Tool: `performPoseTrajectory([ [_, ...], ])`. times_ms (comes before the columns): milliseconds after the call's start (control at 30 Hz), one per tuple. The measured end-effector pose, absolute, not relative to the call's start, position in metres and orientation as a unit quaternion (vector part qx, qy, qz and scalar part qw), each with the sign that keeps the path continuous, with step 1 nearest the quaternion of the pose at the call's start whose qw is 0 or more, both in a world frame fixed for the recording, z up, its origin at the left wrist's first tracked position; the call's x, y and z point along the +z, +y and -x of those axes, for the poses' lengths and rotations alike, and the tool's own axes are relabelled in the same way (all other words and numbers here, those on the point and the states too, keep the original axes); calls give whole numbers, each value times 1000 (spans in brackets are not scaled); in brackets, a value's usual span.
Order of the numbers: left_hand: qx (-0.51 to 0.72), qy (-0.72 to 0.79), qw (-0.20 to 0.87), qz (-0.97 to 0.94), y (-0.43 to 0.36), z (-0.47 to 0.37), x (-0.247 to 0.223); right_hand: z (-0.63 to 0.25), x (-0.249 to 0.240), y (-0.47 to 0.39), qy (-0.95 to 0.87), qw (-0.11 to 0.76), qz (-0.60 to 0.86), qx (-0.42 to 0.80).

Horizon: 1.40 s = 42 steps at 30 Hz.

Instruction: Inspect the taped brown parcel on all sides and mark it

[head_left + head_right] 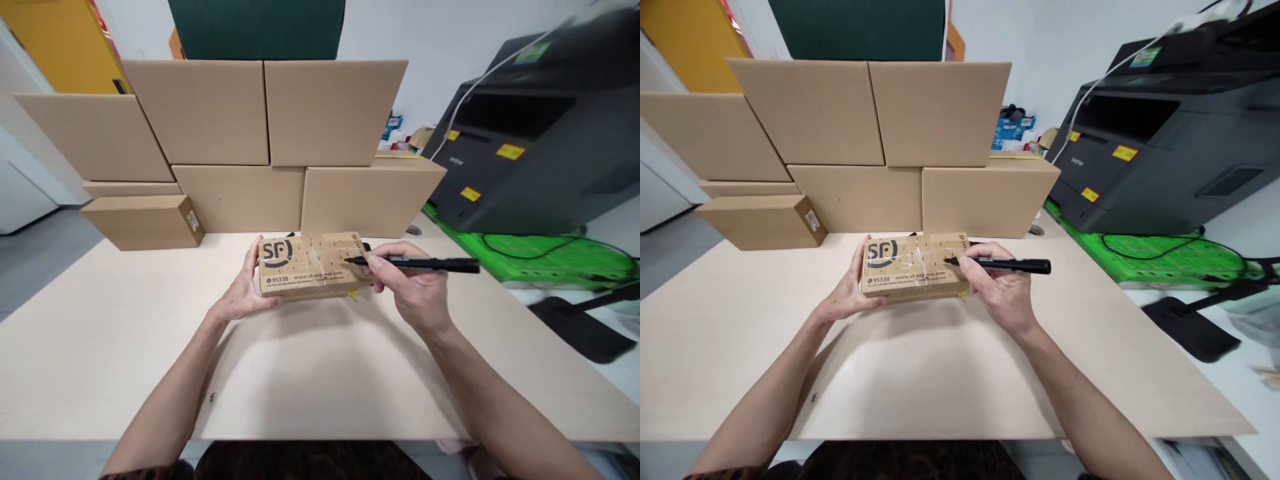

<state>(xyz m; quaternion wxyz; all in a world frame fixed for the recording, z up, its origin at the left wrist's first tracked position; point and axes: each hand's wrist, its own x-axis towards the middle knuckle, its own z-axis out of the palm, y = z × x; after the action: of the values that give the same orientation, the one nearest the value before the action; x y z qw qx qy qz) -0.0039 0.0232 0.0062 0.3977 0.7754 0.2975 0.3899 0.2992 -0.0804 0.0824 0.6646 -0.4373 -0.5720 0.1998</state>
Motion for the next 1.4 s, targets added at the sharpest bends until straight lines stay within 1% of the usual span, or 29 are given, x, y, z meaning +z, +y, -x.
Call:
performPoseTrajectory([
  [100, 383, 290, 395, -783, 23, 3, 6, -289, 93, -70, -595, 665, 433, 129],
  [167, 383, 292, 394, -783, 23, 3, 6, -283, 97, -62, -634, 627, 438, 113],
  [267, 390, 295, 393, -779, 23, 3, 6, -280, 101, -57, -679, 564, 451, 131],
  [333, 390, 292, 396, -779, 23, 3, 5, -286, 103, -61, -669, 572, 462, 109],
  [433, 385, 291, 405, -776, 22, 2, 6, -310, 97, -72, -636, 597, 489, 21],
  [500, 385, 297, 408, -772, 21, 1, 8, -335, 82, -78, -634, 572, 518, -40],
  [533, 387, 301, 408, -771, 20, 0, 8, -349, 71, -79, -650, 539, 531, -70],
  [567, 388, 304, 408, -769, 20, -1, 9, -362, 59, -80, -674, 483, 553, -86],
  [600, 388, 307, 410, -766, 20, -1, 9, -374, 47, -80, -694, 396, 595, -88],
  [667, 390, 312, 420, -758, 22, -1, 8, -392, 23, -81, -712, 192, 674, -57],
  [700, 392, 314, 426, -753, 24, 0, 7, -397, 13, -82, -715, 116, 688, -36],
  [767, 395, 317, 441, -741, 27, 1, 5, -401, 0, -83, -718, 46, 695, -4],
  [800, 395, 318, 449, -736, 28, 2, 4, -400, -3, -84, -721, 30, 692, 9],
  [900, 394, 318, 469, -724, 31, 3, 3, -397, -7, -85, -727, 10, 685, 39],
  [1100, 394, 323, 478, -715, 27, 1, 9, -398, -4, -72, -705, 38, 704, 75],
  [1267, 396, 330, 478, -711, 28, 3, 11, -386, 4, -30, -622, 84, 775, 77],
  [1400, 396, 330, 472, -715, 29, 6, 11, -372, 2, 12, -556, 77, 821, 103],
])
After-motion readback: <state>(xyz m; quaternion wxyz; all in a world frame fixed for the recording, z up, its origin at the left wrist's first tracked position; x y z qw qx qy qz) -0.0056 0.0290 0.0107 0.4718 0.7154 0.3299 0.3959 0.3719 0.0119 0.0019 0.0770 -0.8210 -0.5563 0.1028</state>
